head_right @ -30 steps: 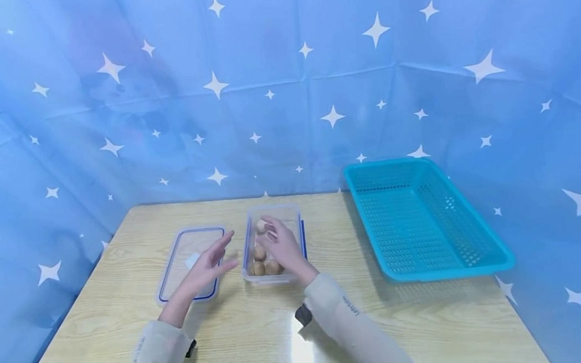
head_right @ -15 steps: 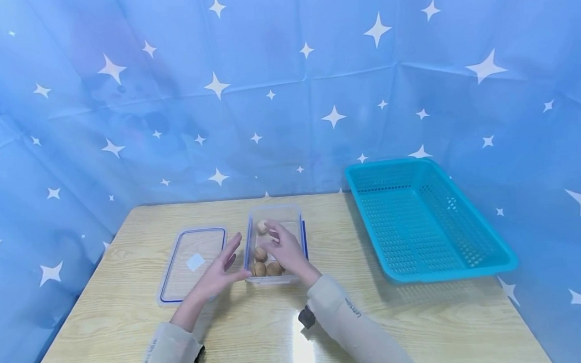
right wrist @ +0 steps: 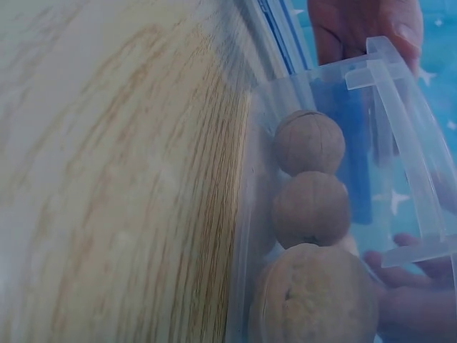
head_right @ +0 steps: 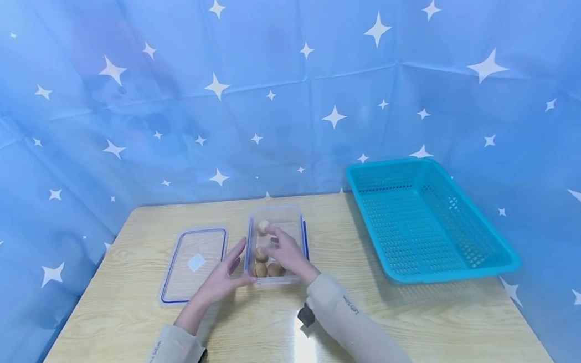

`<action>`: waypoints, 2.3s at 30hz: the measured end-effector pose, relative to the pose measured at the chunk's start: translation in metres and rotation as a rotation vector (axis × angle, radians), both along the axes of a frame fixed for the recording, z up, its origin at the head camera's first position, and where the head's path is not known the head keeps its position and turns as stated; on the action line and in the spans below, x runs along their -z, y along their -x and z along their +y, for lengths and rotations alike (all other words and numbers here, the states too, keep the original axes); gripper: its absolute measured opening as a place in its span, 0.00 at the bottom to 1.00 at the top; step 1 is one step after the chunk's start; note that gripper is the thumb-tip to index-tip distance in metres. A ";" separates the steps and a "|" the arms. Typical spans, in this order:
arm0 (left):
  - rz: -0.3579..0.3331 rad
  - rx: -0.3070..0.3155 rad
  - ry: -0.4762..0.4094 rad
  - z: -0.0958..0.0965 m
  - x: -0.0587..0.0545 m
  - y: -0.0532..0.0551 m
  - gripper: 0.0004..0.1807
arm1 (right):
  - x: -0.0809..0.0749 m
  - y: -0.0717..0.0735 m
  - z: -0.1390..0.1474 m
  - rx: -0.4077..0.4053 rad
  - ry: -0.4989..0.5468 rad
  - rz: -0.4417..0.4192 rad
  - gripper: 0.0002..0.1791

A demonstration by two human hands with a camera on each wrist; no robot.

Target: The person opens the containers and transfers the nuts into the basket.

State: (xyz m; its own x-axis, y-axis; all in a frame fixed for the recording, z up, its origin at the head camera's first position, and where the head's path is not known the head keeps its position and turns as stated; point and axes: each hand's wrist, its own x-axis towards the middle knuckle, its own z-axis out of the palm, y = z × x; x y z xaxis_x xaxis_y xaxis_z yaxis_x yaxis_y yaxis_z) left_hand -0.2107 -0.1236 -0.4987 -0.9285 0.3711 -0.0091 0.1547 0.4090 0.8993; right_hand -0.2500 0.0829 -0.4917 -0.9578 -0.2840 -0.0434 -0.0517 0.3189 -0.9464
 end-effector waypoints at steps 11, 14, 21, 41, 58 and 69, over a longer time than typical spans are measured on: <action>-0.006 0.017 0.032 -0.001 -0.001 0.001 0.57 | 0.001 0.003 -0.004 -0.082 -0.115 -0.012 0.30; 0.008 0.026 0.053 -0.001 -0.002 0.001 0.56 | 0.001 0.003 -0.006 -0.093 -0.150 -0.011 0.29; 0.034 0.036 0.116 -0.001 -0.004 0.002 0.57 | 0.005 0.006 -0.009 -0.077 -0.192 -0.028 0.28; 0.056 0.033 0.192 -0.003 -0.008 0.004 0.58 | 0.007 0.010 -0.012 -0.085 -0.281 0.000 0.17; 0.020 0.104 0.156 -0.003 -0.011 0.010 0.63 | 0.004 0.007 -0.011 -0.061 -0.214 0.049 0.17; 0.027 0.094 0.183 -0.002 -0.011 0.011 0.63 | 0.001 0.007 -0.009 -0.016 -0.157 0.032 0.17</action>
State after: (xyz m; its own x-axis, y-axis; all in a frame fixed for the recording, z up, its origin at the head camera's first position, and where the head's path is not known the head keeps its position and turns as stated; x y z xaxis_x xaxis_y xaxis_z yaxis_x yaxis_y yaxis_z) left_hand -0.2215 -0.1258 -0.4879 -0.8907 0.4505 -0.0602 0.2226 0.5480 0.8063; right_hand -0.2566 0.0738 -0.4926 -0.9547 -0.2917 -0.0583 -0.0870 0.4613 -0.8830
